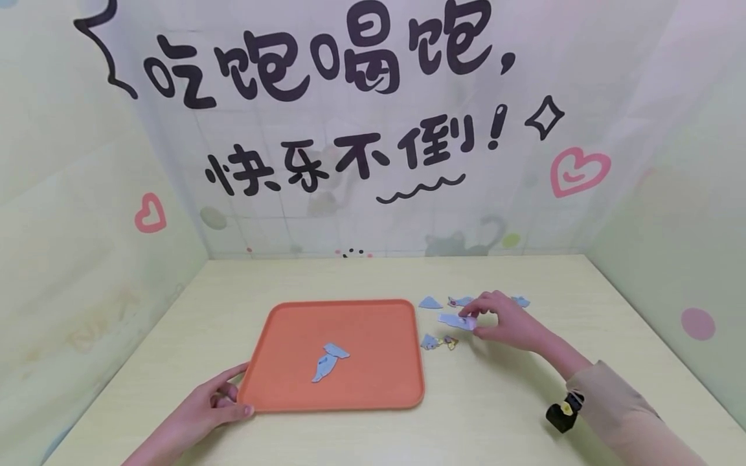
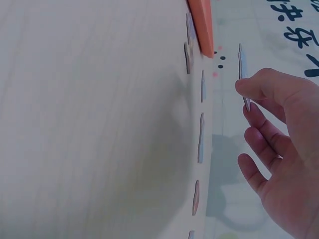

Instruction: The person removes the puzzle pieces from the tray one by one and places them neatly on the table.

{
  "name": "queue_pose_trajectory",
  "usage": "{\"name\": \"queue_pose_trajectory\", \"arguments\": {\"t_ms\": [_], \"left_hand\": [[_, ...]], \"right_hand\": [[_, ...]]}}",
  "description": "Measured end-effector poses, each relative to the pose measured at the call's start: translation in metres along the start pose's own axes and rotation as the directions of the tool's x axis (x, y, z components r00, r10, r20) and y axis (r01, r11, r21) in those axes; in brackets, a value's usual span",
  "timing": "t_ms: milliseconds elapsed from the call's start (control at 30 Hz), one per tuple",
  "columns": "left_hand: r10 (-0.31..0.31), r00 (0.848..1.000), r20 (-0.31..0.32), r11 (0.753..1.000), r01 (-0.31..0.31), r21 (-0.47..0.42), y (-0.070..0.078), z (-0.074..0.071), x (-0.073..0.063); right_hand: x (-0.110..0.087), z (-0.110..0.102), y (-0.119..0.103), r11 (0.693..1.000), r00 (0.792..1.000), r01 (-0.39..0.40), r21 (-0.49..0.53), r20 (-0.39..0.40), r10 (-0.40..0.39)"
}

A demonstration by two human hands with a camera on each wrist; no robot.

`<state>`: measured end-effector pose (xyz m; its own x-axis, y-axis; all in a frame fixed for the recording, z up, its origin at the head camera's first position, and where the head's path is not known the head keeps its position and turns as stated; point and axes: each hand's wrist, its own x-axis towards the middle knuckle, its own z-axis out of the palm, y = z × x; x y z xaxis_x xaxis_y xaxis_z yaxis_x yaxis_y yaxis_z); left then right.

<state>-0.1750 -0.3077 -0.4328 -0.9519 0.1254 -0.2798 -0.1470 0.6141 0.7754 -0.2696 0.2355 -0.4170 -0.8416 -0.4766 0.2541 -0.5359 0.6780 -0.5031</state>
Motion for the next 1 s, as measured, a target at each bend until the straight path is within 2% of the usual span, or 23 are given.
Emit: {"name": "queue_pose_trajectory", "arguments": {"t_ms": [233,533,1000], "left_hand": [[0.022,1.0,0.0,1.0,-0.022,-0.007,0.0,0.0,-0.001],[0.019,1.0,0.005,1.0,-0.019,-0.025,-0.001,0.0,0.0],[0.02,1.0,0.015,0.999,-0.02,-0.03,-0.001,0.0,0.0]], "right_hand": [[-0.016,-0.005,0.018,1.0,1.0,-0.001,0.002,0.012,0.001],[-0.028,-0.011,0.025,0.998,0.996,-0.058,0.027,0.069,0.056],[-0.034,-0.014,0.038,0.989,0.984,-0.099,0.112,0.157,0.081]]}}
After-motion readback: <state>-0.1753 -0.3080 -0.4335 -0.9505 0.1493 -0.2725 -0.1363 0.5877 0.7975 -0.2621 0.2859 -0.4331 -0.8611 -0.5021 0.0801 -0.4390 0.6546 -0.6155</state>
